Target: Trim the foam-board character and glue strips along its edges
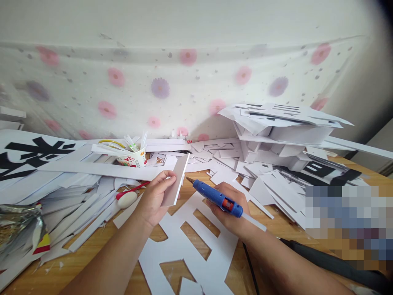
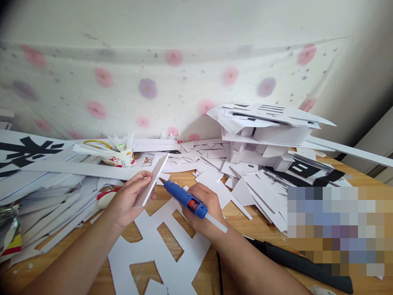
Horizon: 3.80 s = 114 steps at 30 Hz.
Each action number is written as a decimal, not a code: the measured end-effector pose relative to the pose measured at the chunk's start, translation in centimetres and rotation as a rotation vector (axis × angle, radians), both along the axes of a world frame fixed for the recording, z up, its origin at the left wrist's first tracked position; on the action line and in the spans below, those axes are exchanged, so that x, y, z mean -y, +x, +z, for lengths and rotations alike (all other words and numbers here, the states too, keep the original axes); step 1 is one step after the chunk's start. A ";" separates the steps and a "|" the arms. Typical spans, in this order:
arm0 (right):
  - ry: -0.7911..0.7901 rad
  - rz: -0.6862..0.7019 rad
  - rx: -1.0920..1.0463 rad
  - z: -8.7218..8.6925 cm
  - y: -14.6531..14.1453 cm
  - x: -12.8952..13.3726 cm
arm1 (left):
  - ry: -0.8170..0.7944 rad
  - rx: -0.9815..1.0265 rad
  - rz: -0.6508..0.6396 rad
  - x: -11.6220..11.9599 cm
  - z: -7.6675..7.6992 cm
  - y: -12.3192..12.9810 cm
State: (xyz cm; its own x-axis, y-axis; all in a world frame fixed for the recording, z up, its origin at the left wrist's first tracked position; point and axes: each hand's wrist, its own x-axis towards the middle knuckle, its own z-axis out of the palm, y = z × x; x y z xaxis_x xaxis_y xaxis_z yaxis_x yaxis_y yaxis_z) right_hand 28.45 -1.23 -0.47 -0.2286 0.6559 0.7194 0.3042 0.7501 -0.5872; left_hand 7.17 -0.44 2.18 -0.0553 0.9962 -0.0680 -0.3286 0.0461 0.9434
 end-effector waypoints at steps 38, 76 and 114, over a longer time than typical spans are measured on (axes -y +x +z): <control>-0.937 0.352 -1.063 1.9 4.3 -3.6 | -0.022 0.129 -0.019 -1.9 -0.6 -2.0; -0.763 0.334 -1.003 3.3 7.9 -3.9 | 0.158 -0.878 -0.173 -0.4 -1.1 -1.0; -0.846 0.109 -0.828 2.8 6.5 -4.1 | 0.085 -1.790 -0.274 -1.1 -0.7 1.0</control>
State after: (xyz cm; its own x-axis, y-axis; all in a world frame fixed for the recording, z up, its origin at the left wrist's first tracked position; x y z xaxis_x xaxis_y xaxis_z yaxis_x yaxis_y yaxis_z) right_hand 34.93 2.90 2.36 0.0185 0.9996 0.0223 -0.4427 0.0282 -0.8962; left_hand 8.16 0.68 1.43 0.1515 0.9859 -0.0710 0.9833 -0.1430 0.1125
